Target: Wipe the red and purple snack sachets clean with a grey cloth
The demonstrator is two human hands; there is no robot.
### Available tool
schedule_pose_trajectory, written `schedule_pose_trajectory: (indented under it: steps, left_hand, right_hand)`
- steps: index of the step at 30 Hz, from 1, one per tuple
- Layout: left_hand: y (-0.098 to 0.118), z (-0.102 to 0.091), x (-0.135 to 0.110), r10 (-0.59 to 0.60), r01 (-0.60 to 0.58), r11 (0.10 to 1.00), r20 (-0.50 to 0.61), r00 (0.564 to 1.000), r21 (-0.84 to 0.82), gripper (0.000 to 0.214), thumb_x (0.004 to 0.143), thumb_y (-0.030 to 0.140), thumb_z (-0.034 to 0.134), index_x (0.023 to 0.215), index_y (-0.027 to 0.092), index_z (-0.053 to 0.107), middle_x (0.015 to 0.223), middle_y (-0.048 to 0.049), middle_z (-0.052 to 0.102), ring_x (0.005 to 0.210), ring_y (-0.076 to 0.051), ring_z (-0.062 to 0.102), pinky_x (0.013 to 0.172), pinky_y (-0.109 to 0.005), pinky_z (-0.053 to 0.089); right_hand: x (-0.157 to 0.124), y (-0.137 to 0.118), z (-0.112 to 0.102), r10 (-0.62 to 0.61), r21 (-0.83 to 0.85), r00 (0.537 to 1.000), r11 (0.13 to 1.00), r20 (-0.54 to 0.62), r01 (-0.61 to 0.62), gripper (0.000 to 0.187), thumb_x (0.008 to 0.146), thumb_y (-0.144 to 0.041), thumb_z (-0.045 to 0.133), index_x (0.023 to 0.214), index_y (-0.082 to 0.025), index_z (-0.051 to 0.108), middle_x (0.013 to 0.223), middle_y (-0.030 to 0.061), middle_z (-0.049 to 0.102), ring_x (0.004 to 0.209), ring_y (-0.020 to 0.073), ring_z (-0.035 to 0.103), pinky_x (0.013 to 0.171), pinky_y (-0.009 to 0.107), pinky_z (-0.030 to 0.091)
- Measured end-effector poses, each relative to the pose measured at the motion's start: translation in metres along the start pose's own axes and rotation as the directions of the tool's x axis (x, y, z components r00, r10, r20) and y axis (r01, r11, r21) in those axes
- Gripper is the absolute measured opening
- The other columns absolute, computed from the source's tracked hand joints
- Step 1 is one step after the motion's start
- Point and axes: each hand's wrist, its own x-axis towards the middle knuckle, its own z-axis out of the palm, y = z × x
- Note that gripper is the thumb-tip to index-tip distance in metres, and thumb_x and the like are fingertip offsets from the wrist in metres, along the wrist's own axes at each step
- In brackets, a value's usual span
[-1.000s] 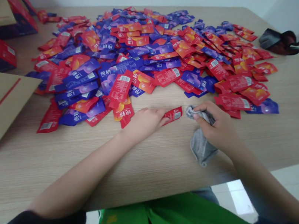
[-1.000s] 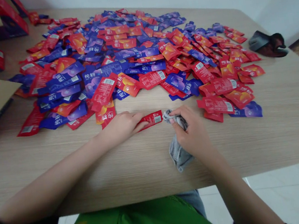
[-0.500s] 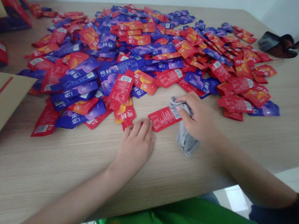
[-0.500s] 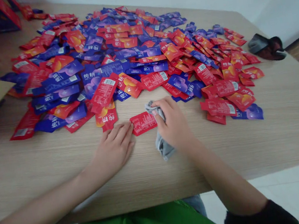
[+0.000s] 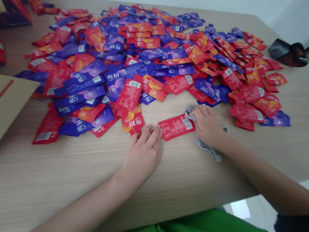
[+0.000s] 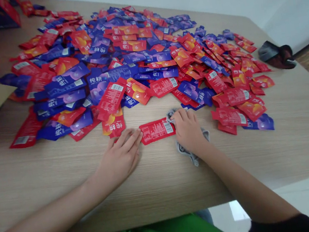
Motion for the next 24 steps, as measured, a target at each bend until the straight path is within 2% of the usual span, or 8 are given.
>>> schedule_pose_trajectory:
  steps: [2, 5, 8, 10, 15, 19, 21, 24]
  left_hand:
    - [-0.001, 0.001, 0.001, 0.013, -0.013, 1.0, -0.01, 1.0, -0.018, 0.044, 0.095, 0.021, 0.045, 0.136, 0.01, 0.054, 0.143, -0.0114, 0.054, 0.127, -0.033, 0.049, 0.089, -0.046, 0.047]
    - [-0.001, 0.002, 0.003, 0.035, -0.036, 0.999, -0.036, 0.999, -0.035, 0.043, 0.096, 0.023, 0.045, 0.135, 0.011, 0.056, 0.145, -0.0102, 0.053, 0.126, -0.033, 0.049, 0.089, -0.047, 0.047]
    - [0.002, 0.004, 0.004, 0.032, -0.033, 0.999, -0.045, 0.998, -0.036, 0.037, 0.097, 0.024, 0.044, 0.125, 0.01, 0.064, 0.143, -0.0104, 0.055, 0.128, -0.035, 0.048, 0.091, -0.047, 0.046]
    - [0.003, 0.004, 0.004, 0.026, -0.028, 0.999, -0.041, 0.999, -0.037, 0.036, 0.096, 0.024, 0.045, 0.121, 0.009, 0.066, 0.143, -0.0104, 0.055, 0.129, -0.035, 0.047, 0.092, -0.047, 0.046]
    - [0.003, 0.004, 0.005, 0.015, -0.016, 0.999, -0.02, 1.0, -0.045, 0.045, 0.094, 0.024, 0.048, 0.136, 0.012, 0.055, 0.146, -0.0085, 0.052, 0.129, -0.034, 0.047, 0.092, -0.047, 0.046]
    - [0.003, 0.003, 0.008, 0.03, -0.03, 0.999, -0.002, 1.0, -0.04, 0.046, 0.094, 0.025, 0.048, 0.137, 0.012, 0.054, 0.147, -0.0076, 0.051, 0.13, -0.034, 0.047, 0.096, -0.048, 0.046]
    - [0.003, 0.002, 0.01, 0.032, -0.032, 0.999, 0.001, 0.999, -0.044, 0.046, 0.094, 0.025, 0.048, 0.137, 0.011, 0.054, 0.147, -0.0081, 0.051, 0.13, -0.034, 0.047, 0.097, -0.048, 0.046]
    - [0.005, 0.002, 0.01, 0.038, -0.039, 0.998, -0.02, 0.999, -0.055, 0.044, 0.095, 0.025, 0.045, 0.136, 0.01, 0.056, 0.146, -0.01, 0.051, 0.13, -0.034, 0.047, 0.099, -0.049, 0.045]
  right_hand:
    - [0.004, -0.002, -0.008, -0.011, 0.047, 0.999, 0.999, -0.031, 0.012, 0.021, 0.089, -0.012, 0.04, 0.1, -0.019, 0.056, 0.101, 0.0117, 0.056, 0.091, 0.0282, 0.047, 0.079, 0.043, 0.038]
    - [0.009, -0.028, -0.016, -0.093, 0.143, 0.992, 0.984, -0.083, 0.104, 0.022, 0.09, -0.012, 0.039, 0.102, -0.021, 0.055, 0.104, 0.0104, 0.056, 0.094, 0.0271, 0.048, 0.082, 0.042, 0.039]
    - [0.008, -0.06, -0.014, -0.275, 0.125, 0.961, 0.954, -0.005, 0.274, 0.022, 0.091, -0.012, 0.041, 0.104, -0.02, 0.058, 0.109, 0.0102, 0.058, 0.095, 0.0268, 0.048, 0.08, 0.041, 0.037]
    - [0.005, -0.067, -0.008, -0.335, 0.071, 0.939, 0.941, 0.075, 0.33, 0.022, 0.091, -0.012, 0.042, 0.103, -0.019, 0.06, 0.11, 0.0105, 0.059, 0.093, 0.0271, 0.047, 0.077, 0.041, 0.035]
    - [0.0, -0.028, -0.001, -0.213, 0.125, 0.972, 0.972, 0.1, 0.2, 0.027, 0.087, -0.008, 0.042, 0.105, -0.017, 0.06, 0.108, 0.0119, 0.058, 0.098, 0.0275, 0.047, 0.083, 0.04, 0.038]
    - [0.003, 0.002, -0.012, -0.195, 0.182, 0.969, 0.969, 0.154, 0.166, 0.026, 0.085, -0.008, 0.043, 0.102, -0.017, 0.059, 0.107, 0.0106, 0.058, 0.098, 0.0264, 0.049, 0.084, 0.04, 0.039]
    - [0.006, -0.001, -0.022, -0.184, 0.18, 0.97, 0.971, 0.159, 0.155, 0.023, 0.086, -0.008, 0.043, 0.098, -0.018, 0.06, 0.104, 0.0095, 0.059, 0.096, 0.0255, 0.051, 0.085, 0.04, 0.039]
    - [0.01, -0.027, -0.033, -0.196, 0.217, 0.978, 0.96, 0.073, 0.177, 0.021, 0.089, -0.01, 0.043, 0.098, -0.018, 0.06, 0.103, 0.0089, 0.06, 0.098, 0.0245, 0.051, 0.086, 0.039, 0.039]
